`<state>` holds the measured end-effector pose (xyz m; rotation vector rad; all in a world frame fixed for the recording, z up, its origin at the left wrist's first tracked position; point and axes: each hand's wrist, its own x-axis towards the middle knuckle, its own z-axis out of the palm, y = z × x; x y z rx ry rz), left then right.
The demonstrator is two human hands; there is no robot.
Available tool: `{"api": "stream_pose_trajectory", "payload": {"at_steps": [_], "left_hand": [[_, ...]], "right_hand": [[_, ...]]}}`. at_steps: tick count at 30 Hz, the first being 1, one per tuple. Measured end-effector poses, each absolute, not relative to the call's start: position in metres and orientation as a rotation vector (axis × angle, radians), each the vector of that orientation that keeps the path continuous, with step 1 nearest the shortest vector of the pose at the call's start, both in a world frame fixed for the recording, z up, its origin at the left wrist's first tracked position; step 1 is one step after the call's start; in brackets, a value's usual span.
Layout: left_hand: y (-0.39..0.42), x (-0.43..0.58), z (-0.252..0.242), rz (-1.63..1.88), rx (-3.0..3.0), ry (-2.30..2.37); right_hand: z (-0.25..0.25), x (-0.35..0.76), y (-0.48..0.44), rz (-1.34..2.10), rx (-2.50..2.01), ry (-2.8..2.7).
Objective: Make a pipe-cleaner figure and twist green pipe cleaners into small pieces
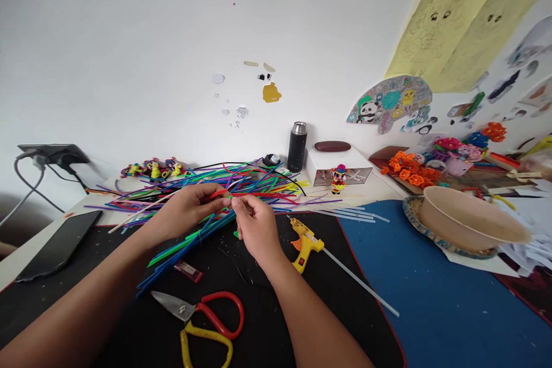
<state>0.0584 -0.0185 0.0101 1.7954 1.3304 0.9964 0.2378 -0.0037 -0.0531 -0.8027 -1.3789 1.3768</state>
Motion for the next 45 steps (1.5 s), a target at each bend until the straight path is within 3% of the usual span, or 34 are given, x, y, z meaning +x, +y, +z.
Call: {"api": "stream_pose_trajectory", "payload": {"at_steps": [5,10,30,36,45], "left_hand": [[-0.016,0.063,0.012,1.33,1.163,0.941],[-0.015,0.077,0.008,1.436,0.834,0.721],[-0.007,0.051,0.013,1.604,0.793,0.648],[-0.011,0.067,0.003,1.493,0.796,0.642],[-0.017,0.09,-0.009,1.384,0.787,0.701]], "right_hand": [[-0.052,0.236,-0.005,1.453,-0.769,-1.313],[-0.055,0.23,-0.01,1.478,-0.708,-1.337],[-0.057,0.227,-0.023,1.21,-0.846,-2.014],[-0.061,0.226,-0.022,1.127,-0.848,-1.924],[-0.062,0.226,-0.017,1.421,-0.798,-1.605]]}}
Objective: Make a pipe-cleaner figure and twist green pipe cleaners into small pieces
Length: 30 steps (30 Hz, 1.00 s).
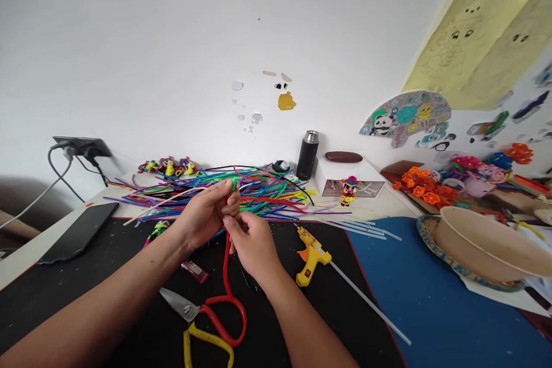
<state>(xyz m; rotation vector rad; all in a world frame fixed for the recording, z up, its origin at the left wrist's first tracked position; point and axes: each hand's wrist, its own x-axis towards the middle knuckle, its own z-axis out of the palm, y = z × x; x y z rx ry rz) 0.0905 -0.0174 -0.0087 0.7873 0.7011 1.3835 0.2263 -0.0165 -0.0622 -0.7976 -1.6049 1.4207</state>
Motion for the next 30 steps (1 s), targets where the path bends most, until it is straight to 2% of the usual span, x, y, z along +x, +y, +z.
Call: {"api": "stream_pose_trajectory", "payload": {"at_steps": [5,10,20,30], "left_hand": [[-0.015,0.086,-0.007,1.391,0.805,0.697],[-0.012,0.075,0.0,1.459,0.836,0.686],[-0.017,0.086,-0.009,1.384,0.789,0.727],[0.001,0.049,-0.011,1.554,1.291,1.116]], "right_hand": [[-0.064,0.225,-0.017,1.594,-0.786,-1.532],[-0.064,0.225,-0.017,1.611,-0.821,-1.524],[-0.067,0.219,-0.018,1.724,-0.823,-1.42],[-0.062,0.223,-0.017,1.634,-0.83,-1.389]]}}
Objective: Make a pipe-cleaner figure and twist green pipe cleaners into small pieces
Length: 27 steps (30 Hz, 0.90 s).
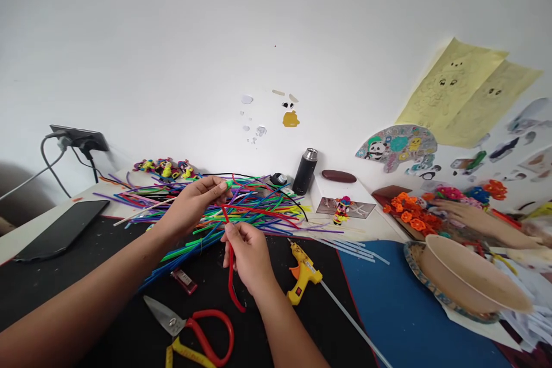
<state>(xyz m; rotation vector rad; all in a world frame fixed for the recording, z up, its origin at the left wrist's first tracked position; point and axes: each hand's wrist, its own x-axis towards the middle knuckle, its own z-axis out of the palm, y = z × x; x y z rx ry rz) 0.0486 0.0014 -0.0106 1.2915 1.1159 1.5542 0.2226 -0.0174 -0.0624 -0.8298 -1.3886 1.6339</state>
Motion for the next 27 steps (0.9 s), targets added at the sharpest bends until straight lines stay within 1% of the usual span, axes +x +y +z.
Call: {"api": "stream_pose_trajectory", "payload": {"at_steps": [5,9,14,21,27], "left_hand": [[0.0,0.045,-0.007,1.426,1.408,1.162],[-0.006,0.055,0.0,1.372,1.384,1.113],[-0.009,0.06,-0.002,1.331,1.341,1.072],[-0.009,0.059,-0.002,1.325,1.046,0.92],[-0.012,0.06,0.002,1.301,1.033,0.891]], "right_hand": [[-0.057,0.224,-0.018,1.533,-0.785,-1.423],[-0.053,0.225,-0.018,1.406,-0.796,-1.434],[-0.052,0.226,-0.017,1.33,-0.859,-1.394],[-0.055,0.226,-0.018,1.222,-0.894,-1.442],[-0.058,0.225,-0.018,1.213,-0.879,-1.49]]}}
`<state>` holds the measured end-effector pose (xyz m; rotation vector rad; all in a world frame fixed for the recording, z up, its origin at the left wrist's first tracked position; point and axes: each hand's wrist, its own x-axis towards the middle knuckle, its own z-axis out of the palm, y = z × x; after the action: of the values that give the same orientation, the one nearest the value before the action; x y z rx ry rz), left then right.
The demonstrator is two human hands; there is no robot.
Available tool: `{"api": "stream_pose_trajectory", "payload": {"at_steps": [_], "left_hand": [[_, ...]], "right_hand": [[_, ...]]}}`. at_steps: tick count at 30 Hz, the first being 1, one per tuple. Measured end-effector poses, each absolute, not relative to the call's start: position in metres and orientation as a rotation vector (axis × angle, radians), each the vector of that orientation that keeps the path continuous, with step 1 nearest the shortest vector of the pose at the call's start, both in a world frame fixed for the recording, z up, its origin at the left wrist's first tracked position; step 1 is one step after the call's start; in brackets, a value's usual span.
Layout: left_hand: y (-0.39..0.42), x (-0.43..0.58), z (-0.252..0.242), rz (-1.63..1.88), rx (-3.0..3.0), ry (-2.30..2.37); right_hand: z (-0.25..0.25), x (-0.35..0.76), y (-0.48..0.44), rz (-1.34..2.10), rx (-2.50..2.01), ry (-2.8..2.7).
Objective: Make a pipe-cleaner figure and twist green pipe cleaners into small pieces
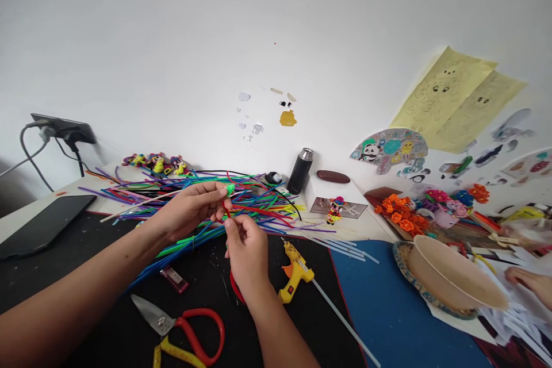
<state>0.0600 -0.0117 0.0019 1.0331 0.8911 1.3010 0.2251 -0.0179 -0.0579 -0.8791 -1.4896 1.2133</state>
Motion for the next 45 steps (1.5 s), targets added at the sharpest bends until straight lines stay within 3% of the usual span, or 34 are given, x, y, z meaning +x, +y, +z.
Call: {"api": "stream_pose_trajectory", "payload": {"at_steps": [13,22,31,45], "left_hand": [[-0.014,0.058,0.001,1.25,1.123,0.849],[-0.015,0.06,-0.003,1.216,1.112,0.838],[-0.009,0.052,0.006,1.319,1.294,1.065],[-0.012,0.052,0.0,1.051,1.524,1.195]], "right_hand": [[-0.052,0.227,-0.017,1.661,-0.755,-1.275],[-0.049,0.227,-0.021,1.776,-0.677,-1.229],[-0.051,0.226,-0.02,1.68,-0.739,-1.274],[-0.047,0.23,-0.015,1.607,-0.731,-1.229]]}}
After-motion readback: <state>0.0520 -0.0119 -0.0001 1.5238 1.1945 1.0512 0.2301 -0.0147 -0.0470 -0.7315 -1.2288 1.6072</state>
